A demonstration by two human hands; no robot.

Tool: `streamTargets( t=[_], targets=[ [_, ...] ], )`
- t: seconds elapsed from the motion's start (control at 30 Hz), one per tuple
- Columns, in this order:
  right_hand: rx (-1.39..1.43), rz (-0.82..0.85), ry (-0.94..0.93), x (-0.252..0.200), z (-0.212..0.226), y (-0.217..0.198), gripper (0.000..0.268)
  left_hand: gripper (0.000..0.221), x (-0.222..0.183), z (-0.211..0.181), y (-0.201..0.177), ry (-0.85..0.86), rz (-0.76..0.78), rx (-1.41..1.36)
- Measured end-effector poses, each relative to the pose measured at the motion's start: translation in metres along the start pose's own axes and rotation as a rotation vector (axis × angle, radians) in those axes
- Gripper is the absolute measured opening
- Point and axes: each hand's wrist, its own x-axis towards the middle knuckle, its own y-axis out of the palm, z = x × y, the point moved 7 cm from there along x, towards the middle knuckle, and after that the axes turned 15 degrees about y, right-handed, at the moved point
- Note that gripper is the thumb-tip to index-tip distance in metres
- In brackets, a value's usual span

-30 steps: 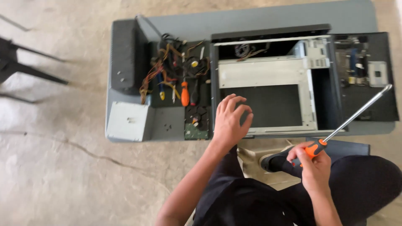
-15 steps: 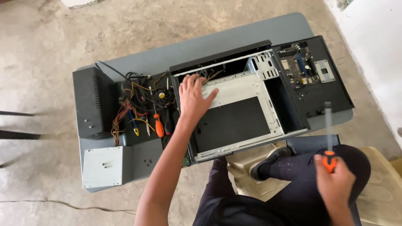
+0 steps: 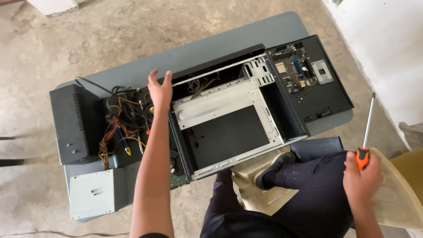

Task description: Removing the front panel and disconnecting internal cables from a desktop computer case using a screwdriver

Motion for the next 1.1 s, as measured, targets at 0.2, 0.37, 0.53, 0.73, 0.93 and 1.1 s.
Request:
streamTargets(
  t=[0.2,0.37,0.53,0.73,0.93,1.1],
  targets=[
    [0.280,0.591,0.269,0.026,0.157,0.035,0.033,0.057,-0.008,0.011,-0.009,-0.233,0.100,-0.113],
    [0.288,0.516,0.014,0.065,0.237,0.123,0.047,0.066,-0.008,0.036,-0.001,-0.169,0.077,-0.176],
    [0.217,0.539,-0.021,0.104,0.298,0.206,0.046,0.066,0.001,0.060,0.006,-0.176,0.050,-0.147],
    [0.489,0.622,0.031,0.160,0.329,0.290,0.045,0.085,0.001,0.075,0.009,-0.324,0.020,-0.169],
    [0.607,0.865,0.073,0.181,0.329,0.334,0.041,0.114,-0.036,0.047,0.015,-0.628,0.045,-0.623],
    [0.325,0.881,0.056,0.130,0.376,0.259,0.050,0.099,-0.039,0.030,0.015,-0.588,-0.024,-0.718]
  ],
)
